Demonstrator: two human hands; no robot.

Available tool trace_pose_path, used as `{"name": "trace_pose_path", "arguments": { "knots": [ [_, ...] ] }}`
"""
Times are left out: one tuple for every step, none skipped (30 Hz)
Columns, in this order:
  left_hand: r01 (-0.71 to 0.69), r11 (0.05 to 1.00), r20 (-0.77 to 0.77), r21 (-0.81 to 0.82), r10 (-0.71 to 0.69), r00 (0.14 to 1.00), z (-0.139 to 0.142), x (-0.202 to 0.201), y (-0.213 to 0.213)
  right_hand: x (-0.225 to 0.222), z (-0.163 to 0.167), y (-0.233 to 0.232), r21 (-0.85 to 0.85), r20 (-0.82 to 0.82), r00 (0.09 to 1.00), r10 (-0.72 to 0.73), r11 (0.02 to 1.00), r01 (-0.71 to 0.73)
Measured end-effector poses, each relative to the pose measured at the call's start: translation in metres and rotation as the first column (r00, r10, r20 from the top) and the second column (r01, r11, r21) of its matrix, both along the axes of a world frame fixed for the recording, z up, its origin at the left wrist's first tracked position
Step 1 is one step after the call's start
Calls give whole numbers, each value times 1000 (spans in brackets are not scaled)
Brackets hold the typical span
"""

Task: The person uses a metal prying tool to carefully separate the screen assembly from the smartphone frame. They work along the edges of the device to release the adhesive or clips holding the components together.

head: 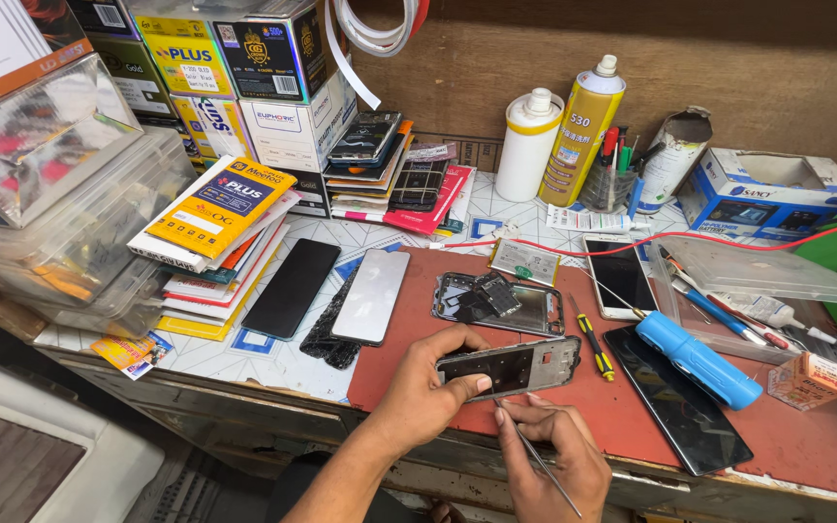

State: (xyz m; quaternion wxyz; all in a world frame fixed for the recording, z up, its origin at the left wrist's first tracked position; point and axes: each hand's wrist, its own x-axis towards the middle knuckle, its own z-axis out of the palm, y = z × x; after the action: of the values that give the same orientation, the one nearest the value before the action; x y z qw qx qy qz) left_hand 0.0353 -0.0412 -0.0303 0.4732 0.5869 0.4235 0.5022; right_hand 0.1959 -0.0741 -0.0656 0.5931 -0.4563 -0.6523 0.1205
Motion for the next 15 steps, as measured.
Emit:
{"name": "trace_pose_path", "arguments": {
  "knots": [
    [-2,1000,-1,6,2,1000,0,0,0,0,0,0,-4,-4,1000,-3,1000,2],
    [-4,1000,-2,12,4,1000,-1,0,0,0,1,-1,-8,-7,1000,-6,1000,6],
    [-5,1000,-2,17,5,1000,-1,0,1,0,1,-1,-11,-9,1000,-7,1000,6],
    [-3,1000,-3,19,3,1000,-2,0,1,0,2,-1,-14,-11,1000,-7,1000,7],
    [-1,1000,-4,23,1,1000,-2,0,1,-1,2,-1,-16,-13,1000,-8,1000,8],
    [0,1000,-5,27,0,1000,-3,0,1,-1,3,-1,-14,-7,1000,-9,1000,9],
    [-1,1000,-4,25,1,1000,-4,-1,1,-1,3,-1,-12,0,1000,-9,1000,9],
    [-1,1000,-2,23,1,1000,-4,-1,1,-1,4,-2,-10,6,1000,-9,1000,9],
    [-2,1000,0,20,2,1000,-5,-1,1,-1,4,-2,-18,15,1000,-25,1000,25],
    [1,1000,4,18,-1,1000,-5,0,1,-1,4,-3,-25,24,999,-42,999,43],
    [4,1000,8,17,-4,1000,-5,-1,1,-2,5,-3,-32,32,998,-60,998,61],
    [6,1000,12,17,-6,1000,-5,0,2,-2,5,-3,-31,36,997,-63,997,64],
    [6,1000,13,20,-6,1000,-5,0,2,-2,5,-4,-30,40,997,-66,997,67],
    [5,1000,14,23,-5,1000,-6,0,2,-2,5,-4,-30,44,997,-68,997,69],
    [4,1000,15,26,-5,1000,-6,0,2,-3,4,-4,-17,42,997,-69,997,70]
  ]
}}
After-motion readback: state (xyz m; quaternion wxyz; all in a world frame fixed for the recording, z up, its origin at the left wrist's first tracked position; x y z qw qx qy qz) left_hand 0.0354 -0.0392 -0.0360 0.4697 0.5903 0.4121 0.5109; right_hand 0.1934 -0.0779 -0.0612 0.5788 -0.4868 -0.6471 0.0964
